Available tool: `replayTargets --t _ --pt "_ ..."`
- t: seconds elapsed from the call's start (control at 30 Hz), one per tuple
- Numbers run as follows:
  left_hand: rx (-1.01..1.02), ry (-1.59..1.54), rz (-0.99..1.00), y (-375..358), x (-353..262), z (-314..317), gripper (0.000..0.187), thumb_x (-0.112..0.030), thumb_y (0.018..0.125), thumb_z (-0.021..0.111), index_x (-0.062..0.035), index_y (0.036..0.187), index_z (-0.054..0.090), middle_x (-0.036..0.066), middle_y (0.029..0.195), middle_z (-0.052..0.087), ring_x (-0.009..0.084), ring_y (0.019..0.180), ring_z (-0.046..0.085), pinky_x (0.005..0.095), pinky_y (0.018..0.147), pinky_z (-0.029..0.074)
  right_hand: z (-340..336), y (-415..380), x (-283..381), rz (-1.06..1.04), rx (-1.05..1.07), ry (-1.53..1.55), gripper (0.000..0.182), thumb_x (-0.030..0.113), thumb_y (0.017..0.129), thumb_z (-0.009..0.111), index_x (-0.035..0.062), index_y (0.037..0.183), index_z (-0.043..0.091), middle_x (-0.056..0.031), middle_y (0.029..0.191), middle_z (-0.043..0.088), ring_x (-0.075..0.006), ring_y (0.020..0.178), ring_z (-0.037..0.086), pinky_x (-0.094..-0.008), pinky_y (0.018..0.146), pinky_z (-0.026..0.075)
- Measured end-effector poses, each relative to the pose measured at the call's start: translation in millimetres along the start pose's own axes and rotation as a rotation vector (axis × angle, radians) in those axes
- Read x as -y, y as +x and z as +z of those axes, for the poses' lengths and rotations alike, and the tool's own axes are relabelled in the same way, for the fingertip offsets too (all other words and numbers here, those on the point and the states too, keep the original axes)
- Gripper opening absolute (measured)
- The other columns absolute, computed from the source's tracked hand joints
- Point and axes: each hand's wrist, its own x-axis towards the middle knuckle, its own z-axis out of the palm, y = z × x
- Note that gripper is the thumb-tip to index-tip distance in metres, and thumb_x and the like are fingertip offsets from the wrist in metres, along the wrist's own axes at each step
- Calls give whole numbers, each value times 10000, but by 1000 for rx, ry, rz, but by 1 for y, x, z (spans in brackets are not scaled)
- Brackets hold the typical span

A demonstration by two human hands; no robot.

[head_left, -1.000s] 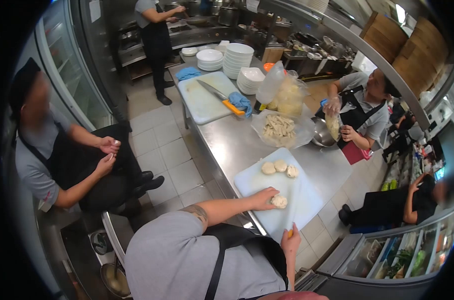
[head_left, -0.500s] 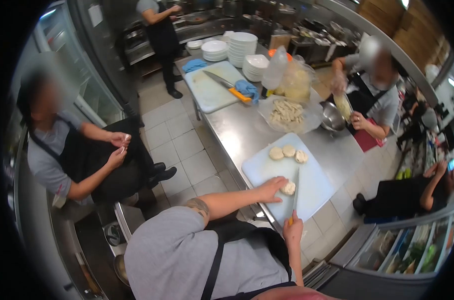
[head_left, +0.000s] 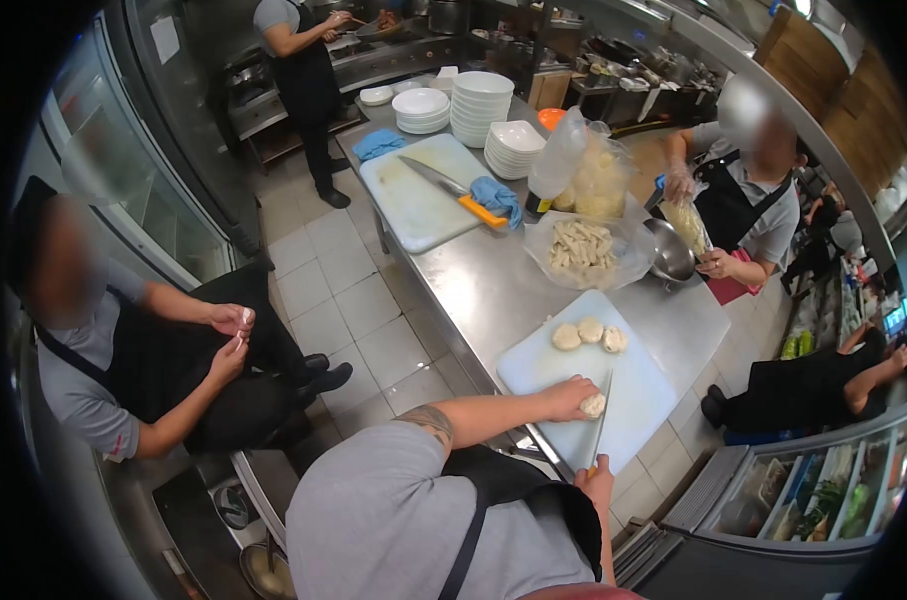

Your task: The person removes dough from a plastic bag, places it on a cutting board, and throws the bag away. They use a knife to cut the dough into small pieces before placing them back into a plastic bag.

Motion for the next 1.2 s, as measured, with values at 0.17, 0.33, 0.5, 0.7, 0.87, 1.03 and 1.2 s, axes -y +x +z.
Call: replayTargets --t 0.17,0.33,0.5,0.7,0.87,1.03,1.2 --pt "-54 4 111 -5 2 -7 705 -244 789 829 -21 1388 531 149 1315 571 384 1201 528 463 1058 462 9 3 -27 -21 -171 24 466 66 881 571 -40 1332 527 -359 998 685 -547 970 664 -549 851 529" --pt "26 -8 74 2 5 -13 736 -272 793 821 -23 1409 504 181 1331 543 394 1202 531 473 1052 468 19 9 -10 106 -358 52 558 58 944 524 -26 1485 420 -366 1084 673 -539 1028 651 -545 902 521" --pt "-176 -38 197 -3 18 0 702 -258 798 821 -19 1390 528 199 1363 548 407 1245 521 476 1075 460 38 7 4 100 -130 -8 612 69 966 521 16 1558 373 -357 1131 668 -530 1057 640 -561 919 512" --pt "-146 -79 205 -2 22 0 591 -215 772 853 -9 1261 592 213 1305 583 433 1222 539 498 1077 448 41 5 14 123 -82 21 574 62 926 532 32 1494 458 -334 1002 673 -522 950 646 -580 849 514" --pt "-80 -9 201 1 13 -7 614 -180 767 853 -29 1283 556 183 1294 590 416 1202 540 478 1034 472 41 7 17 118 -87 25 518 85 922 541 16 1427 451 -318 863 679 -513 857 662 -597 820 513" --pt "-35 -1 139 0 4 -14 602 -163 765 854 -40 1268 546 163 1278 601 395 1167 549 474 1003 482 27 7 26 192 -68 24 549 90 923 540 35 1454 411 -341 896 683 -530 903 660 -606 834 513" --pt "-110 -32 236 2 7 -18 554 -194 809 819 -32 1264 546 196 1320 556 419 1180 540 485 1005 480 26 9 24 192 -164 26 717 61 932 519 100 1604 270 -333 857 679 -531 822 648 -598 796 517"
